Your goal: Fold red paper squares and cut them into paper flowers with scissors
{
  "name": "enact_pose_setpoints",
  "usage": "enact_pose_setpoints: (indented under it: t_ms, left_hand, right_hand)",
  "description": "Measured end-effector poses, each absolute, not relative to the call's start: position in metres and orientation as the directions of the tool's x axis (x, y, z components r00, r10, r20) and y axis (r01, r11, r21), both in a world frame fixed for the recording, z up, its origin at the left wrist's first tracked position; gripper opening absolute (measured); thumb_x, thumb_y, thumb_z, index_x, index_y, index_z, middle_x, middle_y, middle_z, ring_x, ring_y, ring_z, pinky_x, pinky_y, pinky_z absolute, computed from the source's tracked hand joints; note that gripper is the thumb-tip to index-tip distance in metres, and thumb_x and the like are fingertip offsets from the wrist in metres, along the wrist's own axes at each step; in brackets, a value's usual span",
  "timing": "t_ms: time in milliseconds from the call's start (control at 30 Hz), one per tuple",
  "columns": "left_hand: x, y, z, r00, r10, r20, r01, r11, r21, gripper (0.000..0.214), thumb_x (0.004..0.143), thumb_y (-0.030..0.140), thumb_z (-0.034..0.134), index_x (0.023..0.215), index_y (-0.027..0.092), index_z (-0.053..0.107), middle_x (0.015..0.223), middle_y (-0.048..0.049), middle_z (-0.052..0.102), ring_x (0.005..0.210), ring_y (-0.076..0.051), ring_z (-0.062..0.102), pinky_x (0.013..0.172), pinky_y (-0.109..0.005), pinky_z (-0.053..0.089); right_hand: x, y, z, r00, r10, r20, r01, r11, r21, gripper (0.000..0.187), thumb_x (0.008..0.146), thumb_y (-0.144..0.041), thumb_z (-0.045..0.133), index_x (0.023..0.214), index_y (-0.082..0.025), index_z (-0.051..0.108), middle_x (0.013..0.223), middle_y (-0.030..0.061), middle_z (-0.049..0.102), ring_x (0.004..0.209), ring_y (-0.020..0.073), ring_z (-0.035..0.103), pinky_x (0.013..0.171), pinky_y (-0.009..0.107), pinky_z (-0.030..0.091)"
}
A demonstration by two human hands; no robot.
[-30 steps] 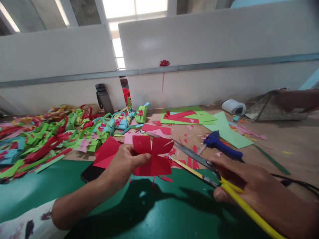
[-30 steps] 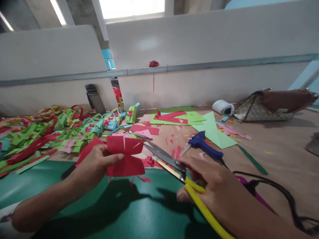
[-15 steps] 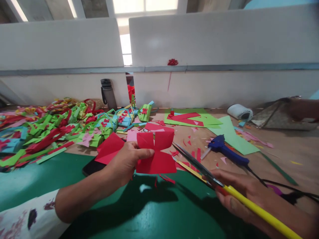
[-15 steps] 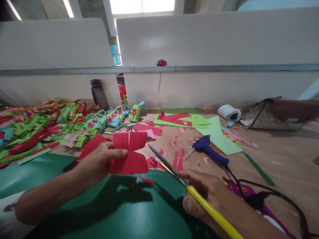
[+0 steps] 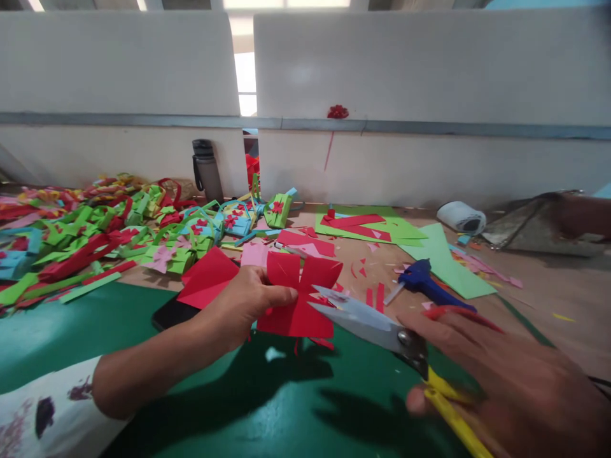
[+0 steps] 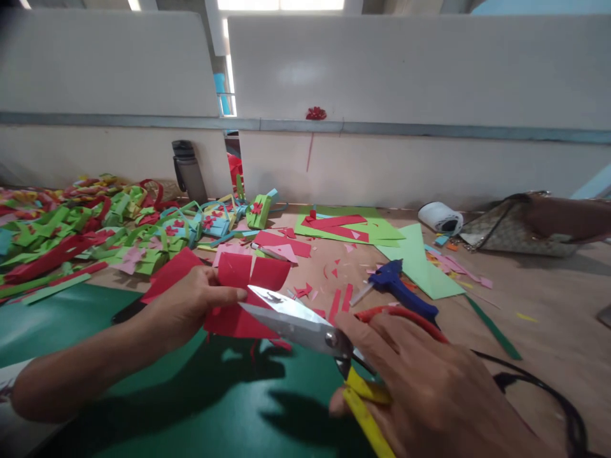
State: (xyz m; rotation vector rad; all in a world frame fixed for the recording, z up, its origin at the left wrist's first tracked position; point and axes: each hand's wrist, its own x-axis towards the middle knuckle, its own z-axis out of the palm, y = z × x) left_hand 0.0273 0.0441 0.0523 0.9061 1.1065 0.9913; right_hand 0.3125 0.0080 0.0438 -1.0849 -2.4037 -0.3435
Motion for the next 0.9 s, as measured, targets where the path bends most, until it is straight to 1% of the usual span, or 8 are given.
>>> enact_pose_setpoints:
  t_ms: [67,133,267,367,500,667,767,900]
  left_hand:
    - [0.027,0.043,0.051,0.191,0.947,-0.258,-0.141,0.286,0.948,0.006,0.061,0.011,0.072,0.061,0.014,0.067,0.056,-0.0013,0.069,0.05,-0.015,0.064,0.049,-0.021,0.049]
    - [0.027,0.041,0.052,0.257,0.937,-0.239,-0.122,0.276,0.953,0.007,0.062,0.009,0.069,0.061,0.015,0.069,0.056,-0.0004,0.069,0.049,-0.014,0.064,0.048,-0.02,0.047]
    - [0.027,0.04,0.055,0.32,0.915,-0.244,-0.134,0.299,0.945,0.008,0.063,0.008,0.069,0.066,0.016,0.07,0.065,-0.002,0.073,0.054,-0.015,0.065,0.049,-0.021,0.048]
    - [0.026,0.041,0.054,0.323,0.91,-0.261,-0.133,0.317,0.939,0.008,0.063,0.01,0.07,0.069,0.015,0.07,0.069,-0.004,0.074,0.059,-0.017,0.068,0.053,-0.022,0.05]
    - [0.024,0.043,0.05,0.368,0.885,-0.285,-0.09,0.339,0.937,0.015,0.065,0.013,0.071,0.08,0.013,0.072,0.079,-0.008,0.074,0.069,-0.019,0.069,0.061,-0.025,0.053]
    - [0.022,0.045,0.044,0.454,0.855,-0.251,-0.089,0.323,0.942,0.025,0.066,0.014,0.07,0.091,0.014,0.071,0.082,-0.008,0.073,0.076,-0.022,0.069,0.072,-0.031,0.053]
    - [0.018,0.05,0.039,0.501,0.833,-0.236,-0.057,0.303,0.951,0.023,0.066,0.015,0.07,0.089,0.014,0.071,0.084,-0.0082,0.073,0.079,-0.024,0.068,0.077,-0.036,0.053]
    - [0.014,0.055,0.033,0.563,0.797,-0.217,-0.023,0.278,0.96,0.019,0.063,0.018,0.072,0.081,0.013,0.071,0.083,-0.0085,0.072,0.078,-0.025,0.067,0.079,-0.039,0.051]
  right_hand:
    - [0.306,0.008,0.049,-0.595,0.614,0.518,0.753,0.651,0.092,0.031,0.079,-0.036,0.058,0.108,-0.026,0.064,0.076,0.0039,0.07,0.065,0.0241,0.066,0.054,0.031,0.054]
    - [0.301,0.01,0.053,-0.626,0.595,0.504,0.744,0.65,0.157,0.031,0.08,-0.035,0.057,0.109,-0.026,0.062,0.078,0.0046,0.07,0.066,0.0247,0.066,0.053,0.032,0.054]
    - [0.297,0.014,0.059,-0.703,0.561,0.436,0.699,0.658,0.28,0.034,0.084,-0.034,0.051,0.116,-0.022,0.055,0.085,0.0087,0.07,0.07,0.029,0.067,0.049,0.038,0.054]
    - [0.301,0.014,0.061,-0.719,0.569,0.399,0.691,0.651,0.315,0.035,0.084,-0.033,0.049,0.116,-0.021,0.053,0.084,0.0088,0.07,0.071,0.0304,0.067,0.047,0.042,0.055]
    - [0.304,0.014,0.061,-0.722,0.588,0.364,0.69,0.652,0.315,0.035,0.075,-0.028,0.057,0.11,-0.022,0.053,0.081,0.0067,0.069,0.07,0.0304,0.068,0.05,0.044,0.056]
    - [0.302,0.017,0.064,-0.713,0.594,0.372,0.697,0.659,0.283,0.047,0.059,-0.02,0.069,0.102,-0.025,0.051,0.077,0.0033,0.069,0.066,0.0297,0.068,0.05,0.043,0.056]
    - [0.303,0.018,0.065,-0.711,0.608,0.354,0.698,0.673,0.246,0.053,0.056,-0.018,0.072,0.104,-0.027,0.052,0.074,0.0008,0.068,0.064,0.0287,0.068,0.048,0.041,0.055]
    - [0.305,0.019,0.066,-0.714,0.646,0.272,0.697,0.695,0.177,0.05,0.058,-0.019,0.071,0.105,-0.027,0.056,0.077,0.0004,0.069,0.066,0.0275,0.067,0.051,0.042,0.055]
